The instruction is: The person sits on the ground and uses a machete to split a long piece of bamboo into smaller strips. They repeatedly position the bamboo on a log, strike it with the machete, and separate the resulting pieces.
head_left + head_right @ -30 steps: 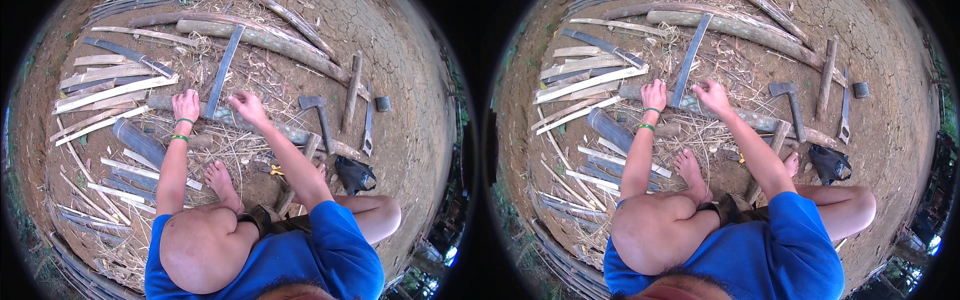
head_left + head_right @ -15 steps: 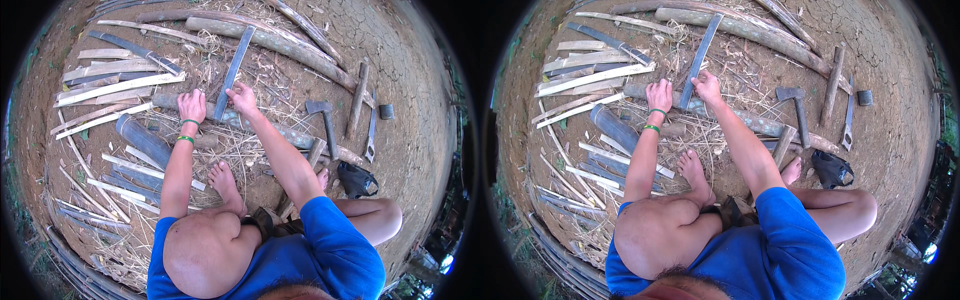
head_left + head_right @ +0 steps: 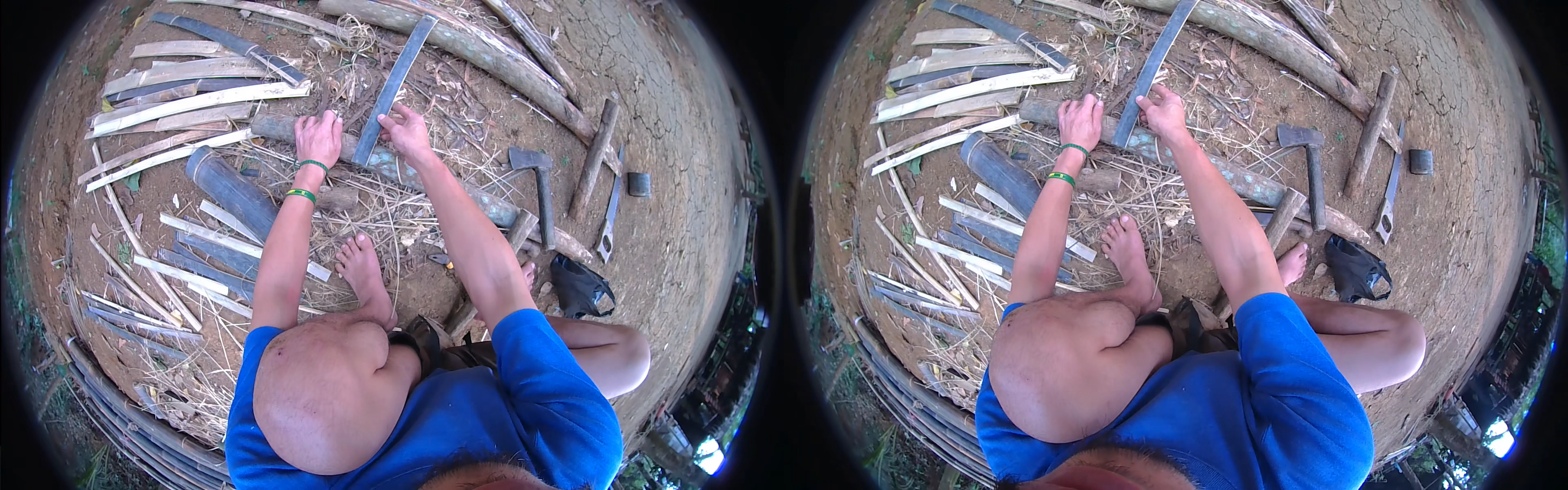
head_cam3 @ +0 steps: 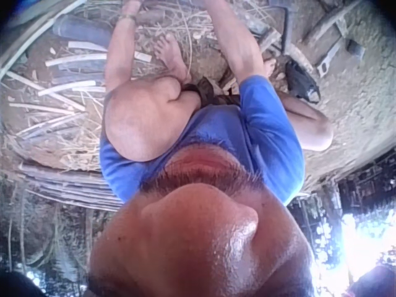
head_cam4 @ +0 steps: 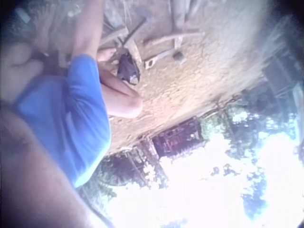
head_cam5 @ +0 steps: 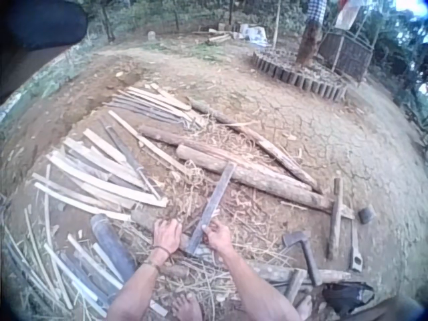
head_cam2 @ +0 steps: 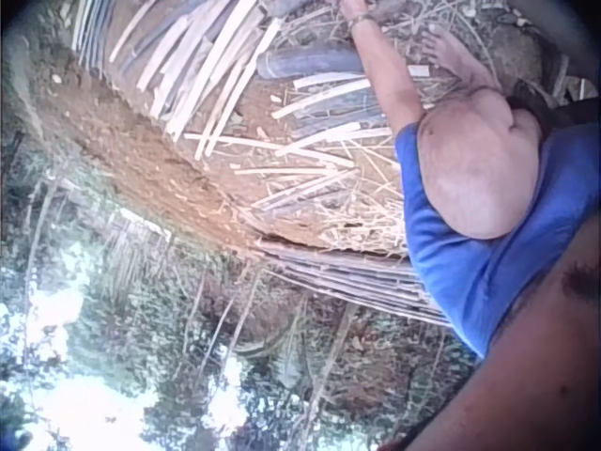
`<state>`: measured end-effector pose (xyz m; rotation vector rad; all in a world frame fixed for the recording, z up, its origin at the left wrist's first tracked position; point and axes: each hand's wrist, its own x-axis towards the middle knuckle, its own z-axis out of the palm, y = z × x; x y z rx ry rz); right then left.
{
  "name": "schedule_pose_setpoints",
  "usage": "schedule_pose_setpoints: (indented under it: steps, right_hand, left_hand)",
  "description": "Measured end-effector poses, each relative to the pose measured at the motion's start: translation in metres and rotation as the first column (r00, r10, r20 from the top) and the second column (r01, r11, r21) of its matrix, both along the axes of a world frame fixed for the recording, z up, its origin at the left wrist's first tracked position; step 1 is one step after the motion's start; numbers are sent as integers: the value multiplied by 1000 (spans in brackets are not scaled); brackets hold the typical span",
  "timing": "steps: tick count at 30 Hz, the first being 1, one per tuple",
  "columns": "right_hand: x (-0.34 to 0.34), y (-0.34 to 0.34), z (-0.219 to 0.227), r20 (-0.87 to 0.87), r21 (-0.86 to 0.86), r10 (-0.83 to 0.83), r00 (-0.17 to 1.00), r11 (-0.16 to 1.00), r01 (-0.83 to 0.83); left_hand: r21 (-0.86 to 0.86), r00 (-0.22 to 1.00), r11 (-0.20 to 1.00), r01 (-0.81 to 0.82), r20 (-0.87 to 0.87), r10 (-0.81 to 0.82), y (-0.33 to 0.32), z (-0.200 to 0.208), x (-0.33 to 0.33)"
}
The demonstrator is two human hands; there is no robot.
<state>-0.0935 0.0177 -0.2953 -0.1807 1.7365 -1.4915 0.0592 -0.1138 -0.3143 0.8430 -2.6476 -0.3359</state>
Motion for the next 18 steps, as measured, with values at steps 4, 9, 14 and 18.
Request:
schedule_pose_setpoints:
  steps: [4,9,14,18]
  right_hand:
    - [0,0,-6,-5,-27,17,1000,999,-17]
    - [2,0,-3,-34,22,34,999,999,-33]
    - [0,0,-5,24,-22,8,1000,1000,-7]
    - [0,1,0,75,11,14,997,1000,-15]
  left_hand:
    - [21,999,1000,-5,-33,5,1,1,-1]
    - [130,981,991,-15,-190,40,2,2,3]
    - [72,985,997,5,-174,8,7,-1,3]
    - [64,992,998,-5,-122,12,7,-5,3]
